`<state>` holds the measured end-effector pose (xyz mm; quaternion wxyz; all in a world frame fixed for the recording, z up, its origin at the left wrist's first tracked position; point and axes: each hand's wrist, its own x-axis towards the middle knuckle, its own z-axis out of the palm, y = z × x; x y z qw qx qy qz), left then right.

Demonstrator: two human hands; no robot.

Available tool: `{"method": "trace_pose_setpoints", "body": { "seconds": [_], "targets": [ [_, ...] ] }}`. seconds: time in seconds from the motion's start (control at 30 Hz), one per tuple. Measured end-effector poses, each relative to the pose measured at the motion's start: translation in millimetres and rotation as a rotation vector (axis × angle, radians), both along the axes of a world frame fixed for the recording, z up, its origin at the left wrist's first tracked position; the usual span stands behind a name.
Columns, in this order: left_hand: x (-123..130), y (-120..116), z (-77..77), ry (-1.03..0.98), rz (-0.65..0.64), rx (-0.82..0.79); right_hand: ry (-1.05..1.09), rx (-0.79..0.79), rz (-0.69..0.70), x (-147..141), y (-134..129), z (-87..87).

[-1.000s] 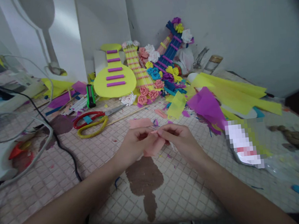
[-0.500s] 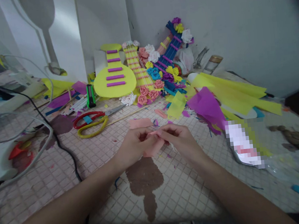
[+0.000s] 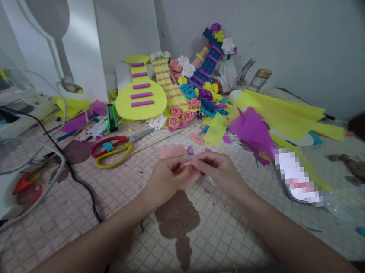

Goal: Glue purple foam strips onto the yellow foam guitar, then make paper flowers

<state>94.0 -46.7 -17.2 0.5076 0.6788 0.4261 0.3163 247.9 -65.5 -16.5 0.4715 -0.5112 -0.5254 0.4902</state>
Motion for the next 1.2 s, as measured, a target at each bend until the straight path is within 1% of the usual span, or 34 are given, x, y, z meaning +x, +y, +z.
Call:
{"method": "trace_pose_setpoints", "body": {
  "seconds": [0.07,0.17,0.23,0.43,0.63,0.9,1.07,1.2],
  "targets": [
    [0.4,-0.1,0.5,-0.012,0.008,0.009,-0.011,0.013,0.008,0.6,0.5,-0.4],
    [0.7,0.1,1.1,-0.027,-0.001,0.020,-0.071,0.078,-0.006,1.7,0.9,-1.4],
    [1.0,0.2,1.4,-0.005,0.004,0.019,-0.092,0.108,-0.016,1.7,0.9,-2.3],
    [1.1,-0.8,0.4,0.031,0.008,0.040,-0.073,0.080,-0.003,0.1,0.4,-3.5],
    [0.1,-1.0,0.5,0.099,0.004,0.058,-0.131,0.163,0.011,0.3,0.7,-3.7],
    [0.2,-3.0,4.3,0.183,0.015,0.121,-0.108,0.173,0.088,0.0,-0.3,-3.5],
    [0.5,-3.2,3.7,0.164,0.004,0.144,-0.086,0.108,0.101,-0.2,-0.4,-3.6],
    [0.3,-3.0,3.6,0.175,0.017,0.161,-0.083,0.104,0.116,-0.6,-0.8,-2.7]
  ]
}}
